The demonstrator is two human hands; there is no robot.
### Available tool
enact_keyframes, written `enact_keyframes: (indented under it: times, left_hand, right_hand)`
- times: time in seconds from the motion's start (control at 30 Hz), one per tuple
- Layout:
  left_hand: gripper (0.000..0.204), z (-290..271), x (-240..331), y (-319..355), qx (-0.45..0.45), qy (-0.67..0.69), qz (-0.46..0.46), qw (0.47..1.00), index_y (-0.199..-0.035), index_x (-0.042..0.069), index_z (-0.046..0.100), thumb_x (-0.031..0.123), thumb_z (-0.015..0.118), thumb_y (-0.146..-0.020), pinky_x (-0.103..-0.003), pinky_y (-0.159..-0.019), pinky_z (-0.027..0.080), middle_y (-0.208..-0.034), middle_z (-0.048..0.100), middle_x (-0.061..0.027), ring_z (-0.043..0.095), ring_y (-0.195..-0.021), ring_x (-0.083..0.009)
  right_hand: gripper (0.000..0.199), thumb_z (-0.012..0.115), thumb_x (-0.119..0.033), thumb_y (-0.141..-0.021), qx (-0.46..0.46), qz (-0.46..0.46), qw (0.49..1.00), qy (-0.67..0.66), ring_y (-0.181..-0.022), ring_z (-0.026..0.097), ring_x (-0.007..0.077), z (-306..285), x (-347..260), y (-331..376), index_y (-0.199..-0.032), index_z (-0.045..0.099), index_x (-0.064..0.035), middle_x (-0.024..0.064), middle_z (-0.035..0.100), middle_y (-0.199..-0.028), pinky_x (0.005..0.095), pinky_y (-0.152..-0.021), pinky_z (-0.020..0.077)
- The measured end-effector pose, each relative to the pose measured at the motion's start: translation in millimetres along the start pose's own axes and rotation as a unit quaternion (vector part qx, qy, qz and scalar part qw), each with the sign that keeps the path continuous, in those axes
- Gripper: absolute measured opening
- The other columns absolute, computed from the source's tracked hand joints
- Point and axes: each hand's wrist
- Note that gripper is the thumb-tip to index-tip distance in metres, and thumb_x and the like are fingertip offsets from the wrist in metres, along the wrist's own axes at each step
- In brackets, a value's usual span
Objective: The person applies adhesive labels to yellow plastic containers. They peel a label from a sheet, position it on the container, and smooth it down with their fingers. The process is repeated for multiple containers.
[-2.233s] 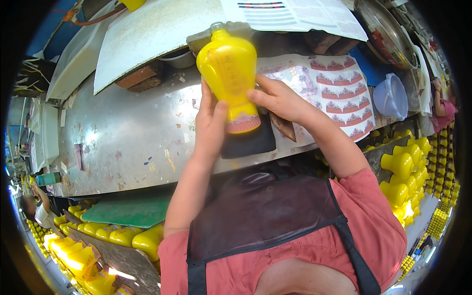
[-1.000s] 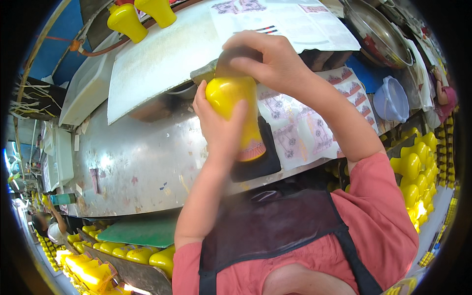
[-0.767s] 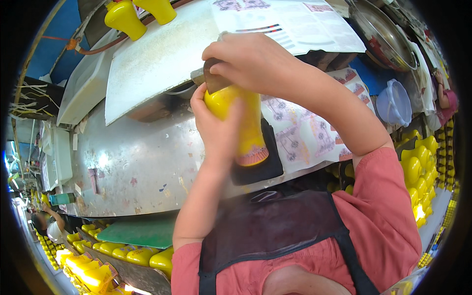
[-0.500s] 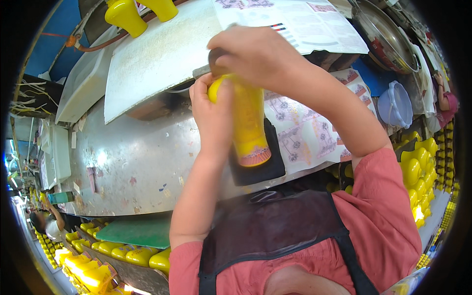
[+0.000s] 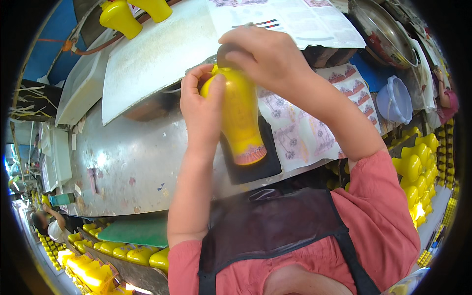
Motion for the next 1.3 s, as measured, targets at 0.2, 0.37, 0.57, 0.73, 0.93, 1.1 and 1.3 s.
enact_keyframes:
  times: [0.2,0.37,0.57,0.73,0.93,1.1,1.3]
  left_hand:
    - [0.021,-5,2,-6,-0.010,0.121,-0.083,0.989,-0.111,0.000,0.068,0.017,0.063,-0.100,-0.025,-0.081,0.049,-0.104,0.066,-0.0043,0.059,-0.092,-0.0097]
    - [0.024,-9,1,0,-0.024,0.046,-0.003,0.999,-0.117,0.000,0.067,0.018,0.057,-0.104,-0.029,-0.095,0.048,-0.113,0.065,-0.0070,0.061,-0.103,-0.0151]
    - [0.030,-7,-13,10,-0.033,-0.070,0.119,0.990,-0.120,0.003,0.067,0.025,0.057,-0.102,-0.035,-0.105,0.042,-0.124,0.056,-0.0111,0.055,-0.116,-0.0238]
    - [0.034,-7,-29,9,-0.019,0.056,0.045,0.997,-0.125,0.001,0.063,0.025,0.050,-0.105,-0.035,-0.107,0.040,-0.127,0.055,-0.0112,0.055,-0.117,-0.0241]
    - [0.037,-8,-26,18,-0.029,-0.068,0.158,0.985,-0.135,0.002,0.055,0.027,0.048,-0.108,-0.035,-0.108,0.041,-0.134,0.054,-0.0123,0.055,-0.120,-0.0211]
    - [0.039,0,-17,27,-0.023,0.183,-0.015,0.983,-0.141,0.004,0.047,0.027,0.046,-0.110,-0.032,-0.102,0.047,-0.132,0.056,-0.0104,0.058,-0.115,-0.0173]
    - [0.038,5,-12,30,-0.007,0.223,-0.035,0.974,-0.141,0.005,0.046,0.029,0.046,-0.111,-0.030,-0.096,0.051,-0.125,0.060,-0.0087,0.060,-0.111,-0.0153]
  right_hand:
    - [0.017,0.071,-0.016,-0.082,0.019,-0.219,0.975,-0.043,-0.063,0.059,0.0225,-20,-44,56,-0.098,0.070,-0.0184,0.0018,0.054,-0.069,0.0356,-0.055,0.0493]
    - [0.019,0.072,-0.016,-0.083,-0.039,-0.148,0.988,-0.029,-0.063,0.062,0.0237,-29,-56,61,-0.101,0.071,-0.0188,0.0037,0.060,-0.069,0.0363,-0.053,0.0490]
    - [0.033,0.081,-0.002,-0.073,0.090,-0.150,0.982,-0.075,-0.077,0.072,0.0279,-17,-47,85,-0.103,0.074,-0.0102,0.0102,0.074,-0.091,0.0372,-0.064,0.0589]
    - [0.035,0.081,-0.002,-0.073,-0.011,0.021,0.998,-0.060,-0.075,0.072,0.0285,-15,-48,108,-0.106,0.073,-0.0101,0.0132,0.073,-0.088,0.0368,-0.060,0.0563]
    - [0.026,0.074,-0.003,-0.076,0.084,-0.148,0.977,-0.130,-0.069,0.065,0.0243,-13,-52,110,-0.100,0.074,-0.0134,0.0076,0.068,-0.083,0.0361,-0.061,0.0540]
    - [0.025,0.077,-0.002,-0.086,0.026,0.217,0.954,-0.205,-0.082,0.073,0.0197,-13,-53,118,-0.110,0.071,-0.0018,0.0142,0.074,-0.094,0.0304,-0.072,0.0572]
    - [0.032,0.076,-0.008,-0.090,0.041,0.160,0.964,-0.208,-0.082,0.071,0.0222,-4,-61,98,-0.119,0.065,-0.0020,0.0141,0.072,-0.101,0.0317,-0.073,0.0567]
Point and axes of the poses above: each hand's wrist, its own y-axis away from the middle knuckle, its own z-axis out of the palm, x = y × z
